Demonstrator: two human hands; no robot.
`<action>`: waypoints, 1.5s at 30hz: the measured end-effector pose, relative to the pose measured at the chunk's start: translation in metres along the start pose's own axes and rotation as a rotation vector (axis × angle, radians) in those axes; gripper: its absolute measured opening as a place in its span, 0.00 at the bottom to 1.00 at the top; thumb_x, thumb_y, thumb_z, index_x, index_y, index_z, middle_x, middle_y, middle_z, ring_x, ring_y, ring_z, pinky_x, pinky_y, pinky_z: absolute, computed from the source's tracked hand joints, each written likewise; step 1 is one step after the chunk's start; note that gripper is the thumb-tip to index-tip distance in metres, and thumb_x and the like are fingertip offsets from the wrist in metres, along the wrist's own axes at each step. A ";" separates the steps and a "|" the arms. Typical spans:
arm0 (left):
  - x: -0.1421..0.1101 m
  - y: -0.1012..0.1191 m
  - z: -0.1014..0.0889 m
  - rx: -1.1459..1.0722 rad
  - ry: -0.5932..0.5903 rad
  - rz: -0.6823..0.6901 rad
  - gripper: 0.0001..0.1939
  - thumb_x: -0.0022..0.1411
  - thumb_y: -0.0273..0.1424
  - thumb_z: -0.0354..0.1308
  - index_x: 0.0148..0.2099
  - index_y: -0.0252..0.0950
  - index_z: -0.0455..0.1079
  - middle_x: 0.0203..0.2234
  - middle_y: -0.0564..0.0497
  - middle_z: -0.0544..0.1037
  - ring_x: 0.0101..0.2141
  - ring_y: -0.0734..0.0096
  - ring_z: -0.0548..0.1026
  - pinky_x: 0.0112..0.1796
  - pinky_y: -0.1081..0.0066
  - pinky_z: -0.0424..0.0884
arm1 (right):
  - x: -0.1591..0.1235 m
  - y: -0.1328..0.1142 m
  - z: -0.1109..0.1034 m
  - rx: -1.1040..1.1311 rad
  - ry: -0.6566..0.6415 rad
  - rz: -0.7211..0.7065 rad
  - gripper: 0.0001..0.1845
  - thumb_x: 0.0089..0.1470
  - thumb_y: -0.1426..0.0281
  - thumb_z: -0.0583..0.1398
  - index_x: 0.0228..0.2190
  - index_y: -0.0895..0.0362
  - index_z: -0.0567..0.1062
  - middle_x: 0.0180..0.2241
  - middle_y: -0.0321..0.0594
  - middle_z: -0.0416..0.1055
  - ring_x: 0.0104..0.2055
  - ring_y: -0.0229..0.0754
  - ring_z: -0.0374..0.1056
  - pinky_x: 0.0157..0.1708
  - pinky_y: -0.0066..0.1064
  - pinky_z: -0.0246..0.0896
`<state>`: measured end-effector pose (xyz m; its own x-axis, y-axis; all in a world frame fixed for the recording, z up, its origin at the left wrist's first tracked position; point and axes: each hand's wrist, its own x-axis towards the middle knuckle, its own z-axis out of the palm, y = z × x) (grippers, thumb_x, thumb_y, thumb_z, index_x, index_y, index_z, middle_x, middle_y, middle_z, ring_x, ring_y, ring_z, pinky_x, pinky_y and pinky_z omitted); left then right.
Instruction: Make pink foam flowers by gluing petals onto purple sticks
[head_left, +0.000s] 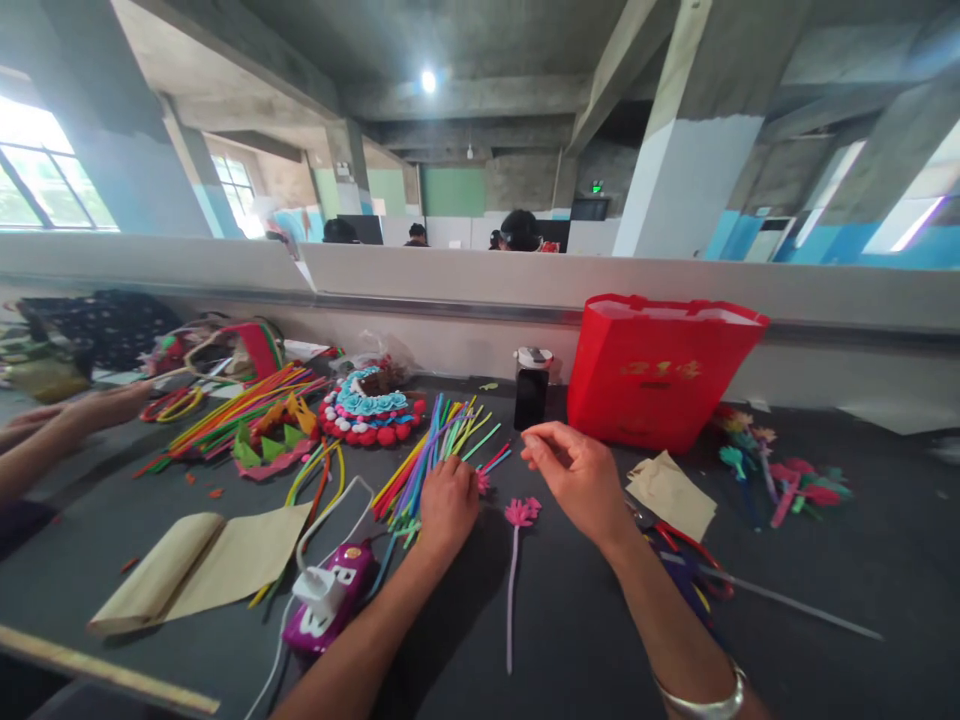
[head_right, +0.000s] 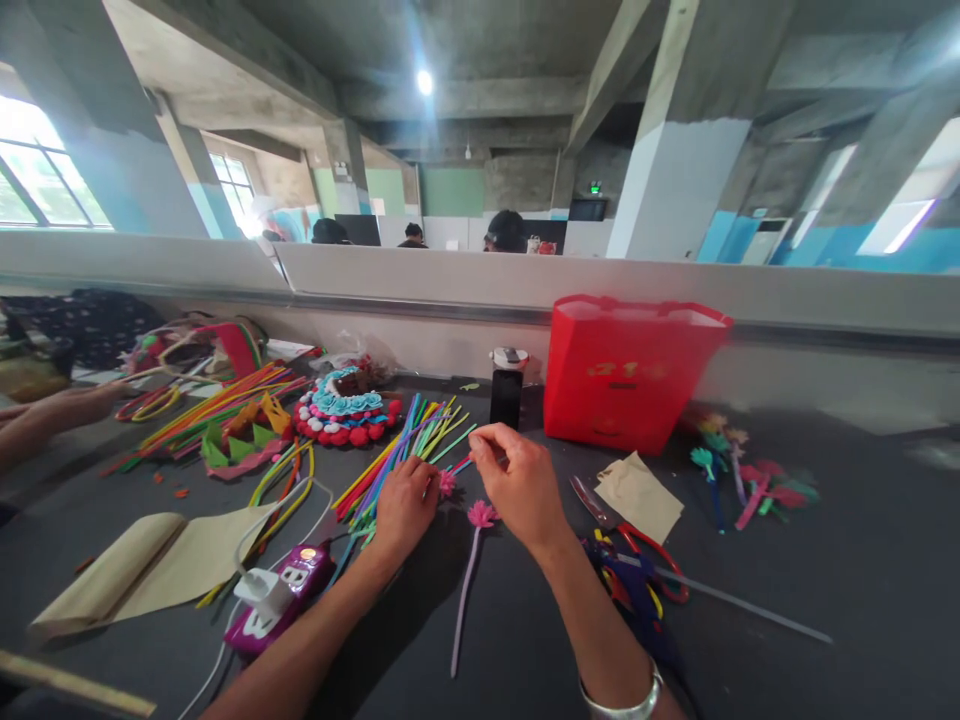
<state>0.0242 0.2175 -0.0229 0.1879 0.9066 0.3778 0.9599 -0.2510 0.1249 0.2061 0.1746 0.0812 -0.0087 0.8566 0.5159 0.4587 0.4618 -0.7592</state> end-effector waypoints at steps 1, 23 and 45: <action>0.000 0.001 -0.002 0.001 0.004 0.001 0.15 0.69 0.31 0.45 0.40 0.36 0.73 0.38 0.44 0.74 0.42 0.60 0.71 0.44 0.64 0.63 | 0.002 -0.004 -0.003 0.015 0.029 0.001 0.11 0.60 0.62 0.58 0.34 0.55 0.77 0.27 0.36 0.78 0.28 0.39 0.75 0.32 0.28 0.68; 0.029 0.065 -0.063 -1.362 0.153 -0.187 0.06 0.59 0.34 0.59 0.34 0.37 0.68 0.24 0.55 0.68 0.24 0.75 0.66 0.25 0.75 0.62 | 0.002 0.001 -0.034 0.135 0.168 0.092 0.13 0.58 0.60 0.60 0.36 0.56 0.78 0.28 0.38 0.78 0.27 0.39 0.75 0.28 0.29 0.71; 0.046 0.078 -0.077 -2.125 -0.111 -0.404 0.12 0.48 0.30 0.67 0.32 0.33 0.66 0.20 0.57 0.70 0.18 0.83 0.64 0.18 0.80 0.55 | 0.006 0.003 -0.029 0.117 0.222 0.179 0.15 0.55 0.58 0.61 0.35 0.57 0.77 0.26 0.39 0.77 0.24 0.38 0.73 0.23 0.26 0.69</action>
<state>0.0922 0.2137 0.0747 0.1723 0.9840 0.0451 -0.6566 0.0806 0.7499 0.2334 0.1749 0.0933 0.2633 0.8615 0.4341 0.3295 0.3426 -0.8798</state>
